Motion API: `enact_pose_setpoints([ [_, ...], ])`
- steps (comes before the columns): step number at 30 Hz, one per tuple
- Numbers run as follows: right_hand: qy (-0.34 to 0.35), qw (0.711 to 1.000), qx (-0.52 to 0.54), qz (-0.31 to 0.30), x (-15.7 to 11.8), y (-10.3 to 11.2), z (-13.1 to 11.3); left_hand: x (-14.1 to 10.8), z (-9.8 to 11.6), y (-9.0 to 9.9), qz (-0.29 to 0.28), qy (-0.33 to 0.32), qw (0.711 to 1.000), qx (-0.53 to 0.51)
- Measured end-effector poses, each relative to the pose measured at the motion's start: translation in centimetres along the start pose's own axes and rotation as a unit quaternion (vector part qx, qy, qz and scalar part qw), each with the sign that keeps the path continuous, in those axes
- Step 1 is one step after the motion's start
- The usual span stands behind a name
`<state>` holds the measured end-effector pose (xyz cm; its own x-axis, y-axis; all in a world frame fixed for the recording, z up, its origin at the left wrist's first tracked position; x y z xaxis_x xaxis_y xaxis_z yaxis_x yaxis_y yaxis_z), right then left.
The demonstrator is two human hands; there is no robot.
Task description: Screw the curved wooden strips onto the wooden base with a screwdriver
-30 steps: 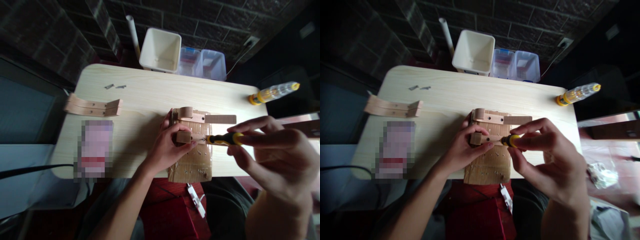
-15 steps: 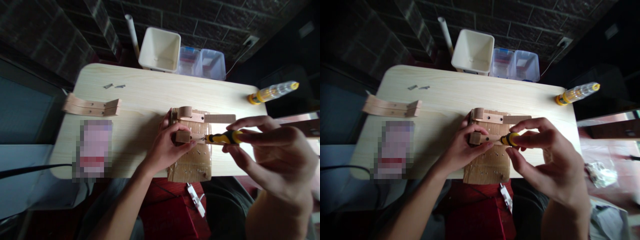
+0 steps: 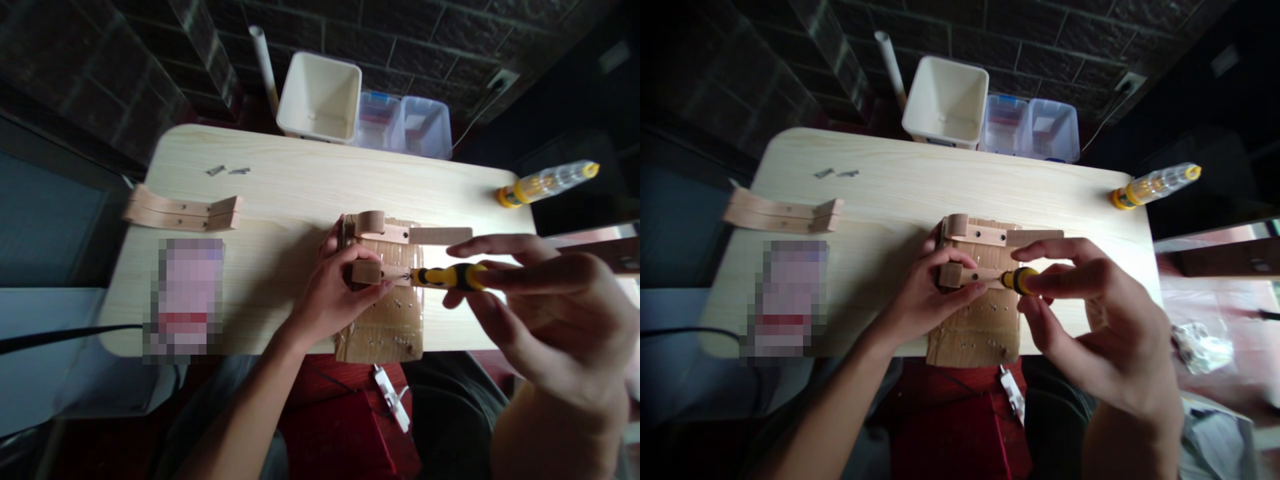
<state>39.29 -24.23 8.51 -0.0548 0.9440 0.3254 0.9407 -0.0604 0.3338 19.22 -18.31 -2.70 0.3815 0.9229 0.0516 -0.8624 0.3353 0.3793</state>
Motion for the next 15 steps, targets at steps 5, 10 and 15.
enact_pose_setpoints([
  [5, 0.007, 1.0, 0.001, 0.012, 0.06, -0.04, 0.01, -0.11, -0.09, -0.04, 0.0, 0.002, 1.0, 0.001],
  [10, 0.019, 1.0, -0.01, 0.015, 0.42, 0.18, 0.1, -0.12, -0.11, -0.02, 0.002, -0.015, 1.0, 0.011],
  [15, 0.006, 1.0, 0.017, 0.002, 0.0, 0.12, -0.04, -0.1, -0.11, -0.03, 0.002, -0.005, 1.0, 0.005],
])
Point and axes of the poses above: each hand's wrist, its own x-axis towards the middle knuckle, its own y-axis out of the back of the hand, z = x × y, the point moved 4 cm from there along x, towards the middle knuckle, and after that the axes turned 3 degrees about -y, right-handed, at the moved point
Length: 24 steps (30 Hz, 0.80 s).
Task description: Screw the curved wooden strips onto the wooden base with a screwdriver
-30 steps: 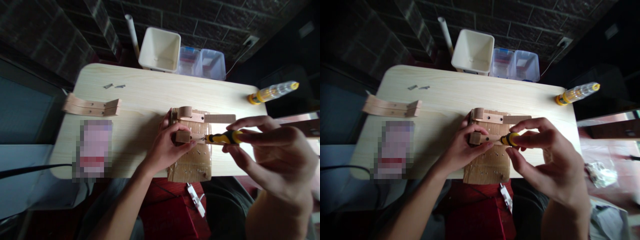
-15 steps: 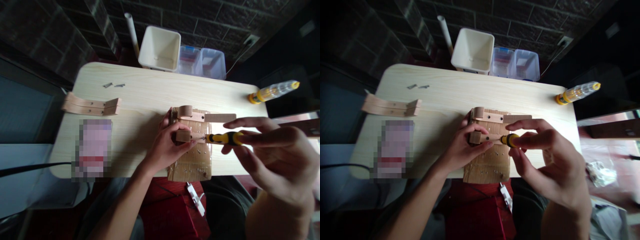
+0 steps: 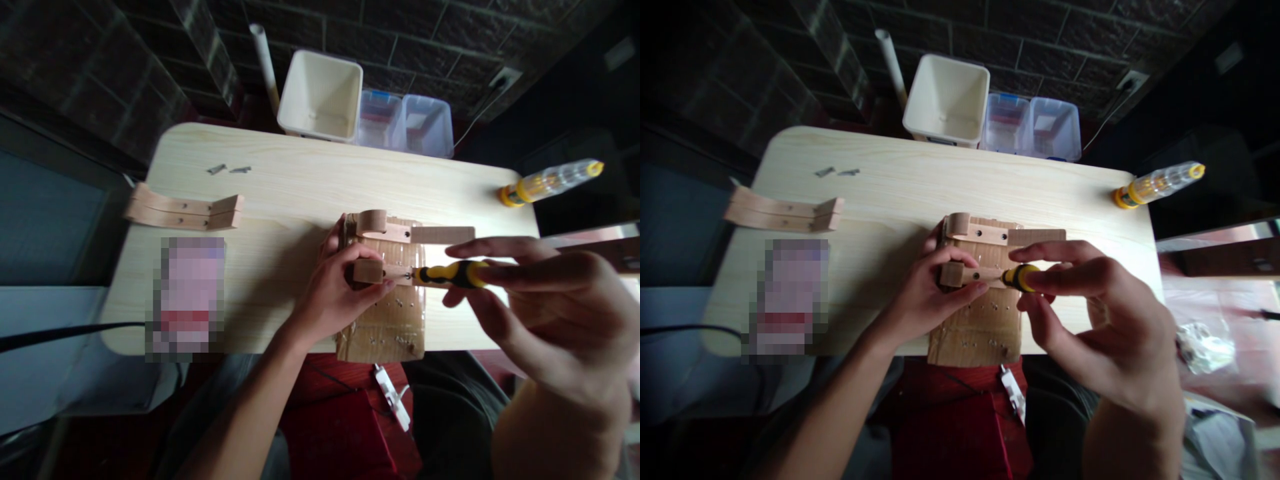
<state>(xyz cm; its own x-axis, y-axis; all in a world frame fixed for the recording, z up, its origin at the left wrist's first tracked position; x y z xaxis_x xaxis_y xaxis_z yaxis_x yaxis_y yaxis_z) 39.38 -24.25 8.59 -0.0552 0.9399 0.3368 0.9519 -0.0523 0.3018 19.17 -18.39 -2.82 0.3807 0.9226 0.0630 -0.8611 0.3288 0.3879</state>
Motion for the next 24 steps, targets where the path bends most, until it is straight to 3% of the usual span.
enact_pose_setpoints([
  [7, 0.005, 0.998, -0.055, 0.017, 0.28, 0.14, 0.11, -0.07, -0.08, -0.02, 0.003, -0.004, 1.0, -0.012],
  [13, -0.003, 1.0, -0.016, -0.009, 0.18, 0.0, -0.02, 0.03, 0.07, 0.02, 0.002, -0.001, 1.0, -0.003],
  [19, 0.0, 0.998, -0.053, 0.017, 0.17, 0.42, -0.02, 0.0, -0.09, -0.07, 0.002, -0.003, 1.0, -0.006],
  [24, -0.002, 0.999, -0.054, 0.0, 0.13, 0.14, -0.16, 0.0, -0.05, -0.07, 0.003, -0.007, 1.0, -0.01],
])
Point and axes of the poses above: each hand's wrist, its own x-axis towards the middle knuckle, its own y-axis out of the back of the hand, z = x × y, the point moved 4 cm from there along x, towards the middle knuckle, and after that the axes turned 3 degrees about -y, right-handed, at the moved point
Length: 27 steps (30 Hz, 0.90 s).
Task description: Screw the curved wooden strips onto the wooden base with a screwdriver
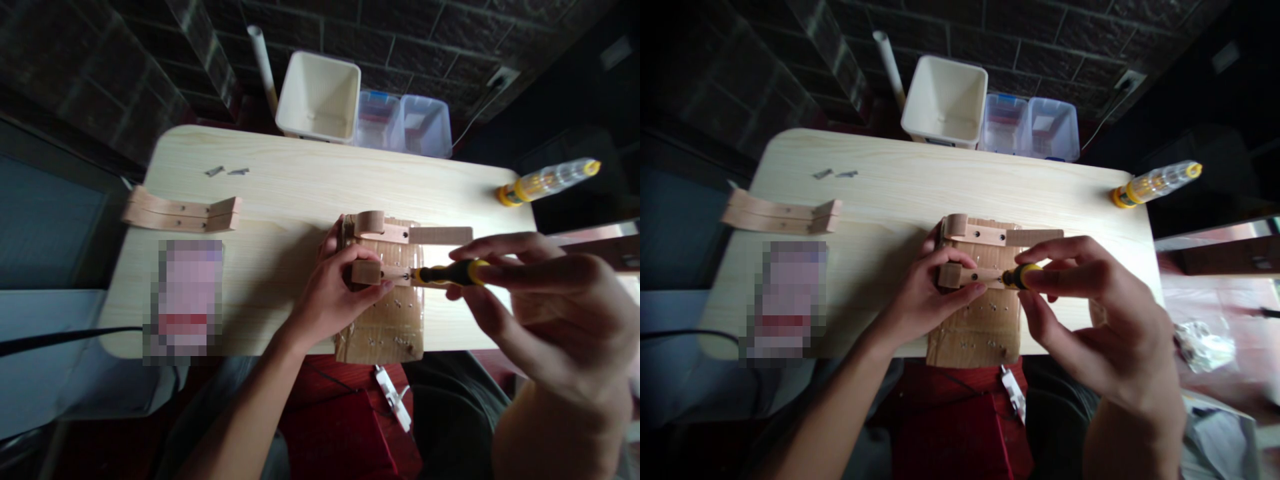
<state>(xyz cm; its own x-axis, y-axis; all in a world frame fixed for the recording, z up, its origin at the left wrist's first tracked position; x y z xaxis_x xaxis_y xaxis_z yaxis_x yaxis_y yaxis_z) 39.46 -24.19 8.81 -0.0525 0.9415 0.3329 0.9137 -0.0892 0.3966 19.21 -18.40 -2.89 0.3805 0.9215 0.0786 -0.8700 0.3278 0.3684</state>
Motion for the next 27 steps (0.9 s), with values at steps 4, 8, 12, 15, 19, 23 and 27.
enact_pose_setpoints([
  [4, -0.009, 1.0, 0.009, 0.007, -0.22, -0.19, -0.18, -0.01, 0.21, 0.05, -0.004, 0.007, 1.0, -0.001],
  [8, -0.002, 1.0, -0.003, 0.013, -0.11, 0.17, -0.21, 0.02, 0.28, 0.13, -0.002, 0.004, 1.0, -0.001],
  [12, 0.002, 1.0, -0.025, 0.019, 0.06, 0.46, -0.15, 0.08, 0.19, 0.14, -0.002, -0.001, 1.0, 0.005],
  [15, -0.012, 1.0, -0.014, 0.016, 0.01, 0.29, -0.13, 0.09, 0.17, 0.16, -0.003, 0.003, 1.0, 0.009],
  [19, -0.009, 1.0, -0.017, 0.009, -0.29, 0.0, -0.44, 0.07, 0.23, 0.17, -0.008, 0.012, 1.0, 0.008],
  [23, -0.025, 0.999, -0.02, 0.012, -0.38, 0.23, -0.31, 0.04, 0.28, 0.15, -0.007, 0.01, 1.0, 0.004],
  [27, -0.006, 1.0, -0.023, 0.017, -0.21, 0.58, -0.1, 0.05, 0.27, 0.12, -0.007, 0.003, 1.0, 0.008],
])
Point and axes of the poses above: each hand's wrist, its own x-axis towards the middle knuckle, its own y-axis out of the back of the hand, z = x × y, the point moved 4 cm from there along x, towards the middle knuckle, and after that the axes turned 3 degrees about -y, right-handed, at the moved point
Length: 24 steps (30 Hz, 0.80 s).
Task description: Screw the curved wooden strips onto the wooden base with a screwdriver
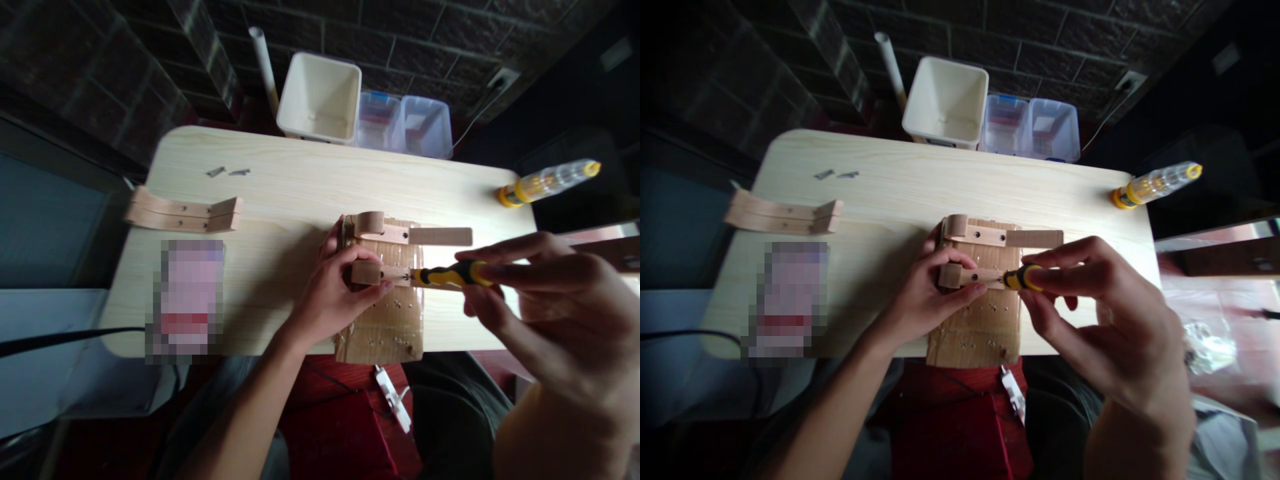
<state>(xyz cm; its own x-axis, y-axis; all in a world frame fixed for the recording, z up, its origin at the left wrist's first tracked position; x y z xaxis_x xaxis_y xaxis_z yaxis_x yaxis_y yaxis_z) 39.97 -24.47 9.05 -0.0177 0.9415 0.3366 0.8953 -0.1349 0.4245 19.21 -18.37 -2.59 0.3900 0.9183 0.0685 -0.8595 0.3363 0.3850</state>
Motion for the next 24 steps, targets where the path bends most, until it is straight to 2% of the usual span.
enact_pose_setpoints([
  [5, 0.0, 1.0, 0.007, -0.018, -0.19, -0.23, 0.0, 0.06, -0.04, -0.01, -0.005, 0.003, 1.0, 0.0],
  [16, -0.011, 1.0, 0.012, 0.001, -0.04, -0.29, 0.15, 0.03, -0.03, -0.01, 0.002, -0.002, 1.0, 0.0],
  [24, 0.004, 0.999, 0.032, -0.013, -0.07, -0.47, 0.2, -0.08, -0.11, 0.01, 0.005, 0.001, 1.0, -0.001],
])
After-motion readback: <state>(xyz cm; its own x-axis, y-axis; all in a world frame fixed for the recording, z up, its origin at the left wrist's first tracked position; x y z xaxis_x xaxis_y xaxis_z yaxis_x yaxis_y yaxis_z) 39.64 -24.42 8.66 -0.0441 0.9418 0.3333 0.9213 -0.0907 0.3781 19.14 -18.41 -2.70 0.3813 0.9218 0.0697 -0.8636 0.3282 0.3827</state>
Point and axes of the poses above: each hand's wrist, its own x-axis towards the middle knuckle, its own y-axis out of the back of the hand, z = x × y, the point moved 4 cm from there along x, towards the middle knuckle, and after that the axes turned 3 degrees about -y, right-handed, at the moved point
